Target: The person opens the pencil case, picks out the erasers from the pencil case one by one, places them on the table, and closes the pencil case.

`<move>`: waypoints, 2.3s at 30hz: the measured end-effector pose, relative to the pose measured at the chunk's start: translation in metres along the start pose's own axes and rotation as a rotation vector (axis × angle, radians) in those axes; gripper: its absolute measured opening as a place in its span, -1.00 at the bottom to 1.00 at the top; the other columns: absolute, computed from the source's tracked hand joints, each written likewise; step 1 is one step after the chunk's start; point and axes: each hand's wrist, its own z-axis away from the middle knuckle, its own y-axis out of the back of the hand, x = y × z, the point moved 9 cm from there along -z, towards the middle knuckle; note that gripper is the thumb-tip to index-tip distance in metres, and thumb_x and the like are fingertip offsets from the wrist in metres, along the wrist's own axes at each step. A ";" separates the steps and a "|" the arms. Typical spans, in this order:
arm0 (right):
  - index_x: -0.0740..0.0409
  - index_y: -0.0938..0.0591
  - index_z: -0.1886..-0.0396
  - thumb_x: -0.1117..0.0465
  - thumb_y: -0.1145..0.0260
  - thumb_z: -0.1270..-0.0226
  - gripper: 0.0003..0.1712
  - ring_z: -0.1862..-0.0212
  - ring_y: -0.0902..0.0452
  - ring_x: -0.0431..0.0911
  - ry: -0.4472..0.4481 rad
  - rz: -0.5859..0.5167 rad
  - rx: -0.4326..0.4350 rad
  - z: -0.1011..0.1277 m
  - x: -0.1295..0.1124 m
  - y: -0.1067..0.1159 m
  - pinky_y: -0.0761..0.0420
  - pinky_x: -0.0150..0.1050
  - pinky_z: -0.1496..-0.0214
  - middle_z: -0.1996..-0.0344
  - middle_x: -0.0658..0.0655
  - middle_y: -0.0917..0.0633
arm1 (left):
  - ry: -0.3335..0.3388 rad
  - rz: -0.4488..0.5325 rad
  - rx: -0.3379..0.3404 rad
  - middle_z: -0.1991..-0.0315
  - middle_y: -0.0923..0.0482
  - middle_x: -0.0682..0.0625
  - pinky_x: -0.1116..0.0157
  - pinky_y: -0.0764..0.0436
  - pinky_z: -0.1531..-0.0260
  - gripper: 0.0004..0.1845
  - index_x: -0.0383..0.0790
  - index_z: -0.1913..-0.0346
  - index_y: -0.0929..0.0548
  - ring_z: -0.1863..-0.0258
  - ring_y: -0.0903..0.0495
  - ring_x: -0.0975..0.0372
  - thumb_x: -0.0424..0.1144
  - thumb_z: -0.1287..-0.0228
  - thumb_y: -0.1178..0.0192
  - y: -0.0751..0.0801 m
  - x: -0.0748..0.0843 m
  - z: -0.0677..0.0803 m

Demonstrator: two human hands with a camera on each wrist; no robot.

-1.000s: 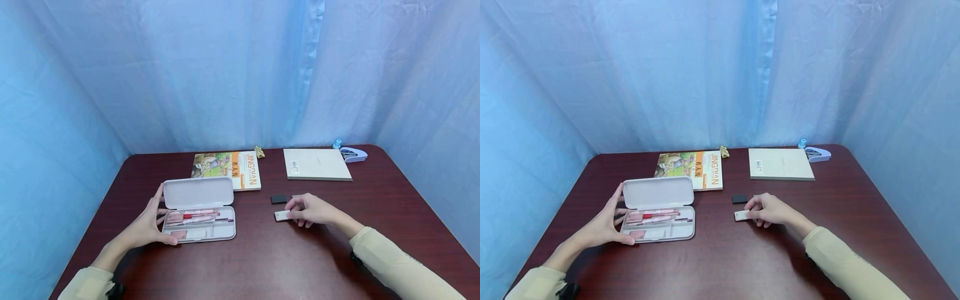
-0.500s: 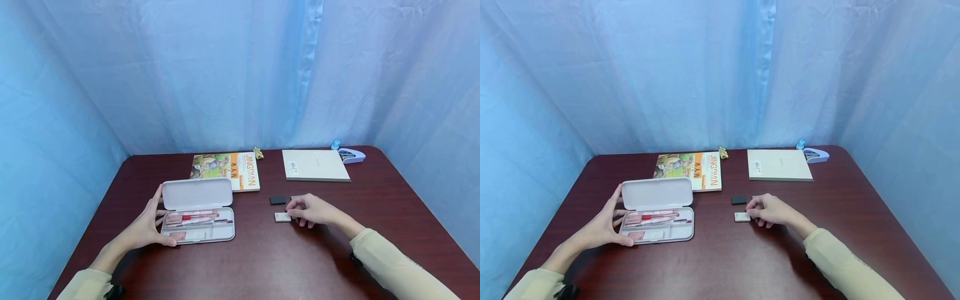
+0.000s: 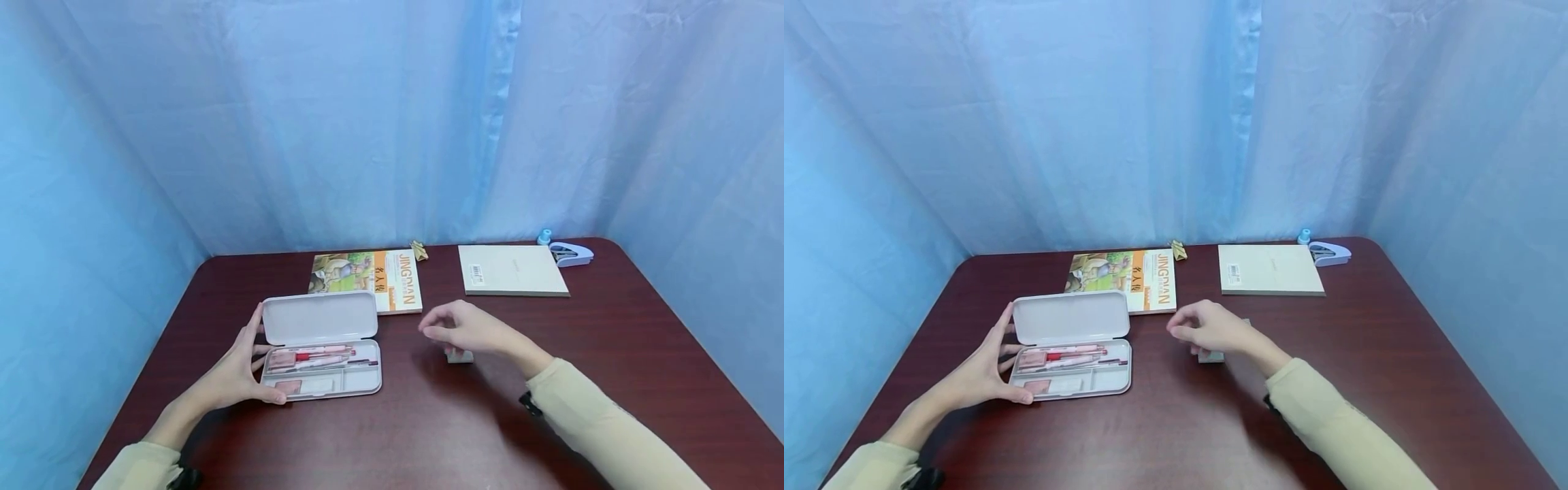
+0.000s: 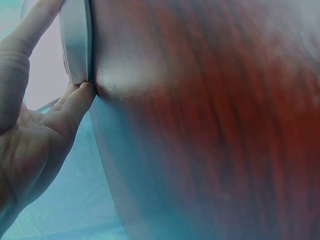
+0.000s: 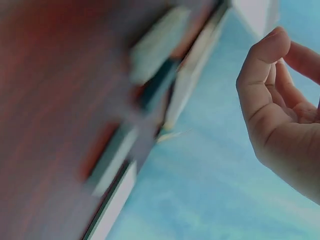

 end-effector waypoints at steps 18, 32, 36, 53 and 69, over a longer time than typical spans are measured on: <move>0.27 -0.72 -0.07 0.26 -0.24 -0.49 -0.71 0.45 -0.68 -0.10 0.347 0.085 -0.110 -0.083 -0.107 -0.107 -0.59 -0.42 0.41 0.35 0.15 -0.77 | -0.006 0.010 -0.005 -0.38 -0.03 -0.26 -0.05 -0.54 -0.15 0.63 0.28 -0.60 0.47 -0.22 -0.48 -0.11 -0.14 0.22 -0.73 0.001 0.000 0.000; 0.15 -0.79 0.01 0.20 -0.44 -0.33 -0.73 0.06 -0.65 -0.33 0.295 0.270 -0.058 -0.116 -0.117 -0.161 -0.53 -0.55 0.00 0.13 -0.01 -0.80 | -0.022 0.025 -0.008 -0.35 -0.05 -0.25 -0.04 -0.54 -0.15 0.63 0.29 -0.60 0.46 -0.23 -0.47 -0.12 -0.16 0.22 -0.73 0.003 -0.001 0.001; 0.12 -0.80 0.05 0.20 -0.50 -0.27 -0.74 0.12 -0.64 -0.34 0.269 0.309 -0.036 -0.118 -0.115 -0.166 -0.53 -0.55 0.03 0.21 -0.05 -0.80 | -0.033 0.030 -0.016 -0.35 -0.04 -0.26 -0.04 -0.54 -0.15 0.62 0.32 -0.60 0.47 -0.23 -0.47 -0.13 -0.17 0.21 -0.73 0.002 -0.001 0.001; 0.04 -0.77 0.28 0.14 -0.50 -0.26 -0.90 0.54 -0.42 -0.35 0.223 0.367 0.003 -0.123 -0.114 -0.179 -0.40 -0.51 0.48 0.63 -0.18 -0.59 | -0.039 0.040 -0.023 -0.33 -0.05 -0.27 -0.07 -0.49 -0.17 0.64 0.33 -0.59 0.48 -0.26 -0.43 -0.17 -0.18 0.22 -0.73 0.001 -0.001 0.001; -0.08 -0.72 0.31 0.04 -0.56 -0.17 -0.82 0.51 -0.43 -0.33 0.120 0.433 0.113 -0.123 -0.109 -0.179 -0.39 -0.45 0.54 0.62 -0.23 -0.52 | -0.008 0.032 -0.017 -0.39 0.00 -0.28 -0.07 -0.55 -0.13 0.64 0.31 -0.59 0.49 -0.26 -0.44 -0.16 -0.17 0.22 -0.73 0.000 0.000 0.000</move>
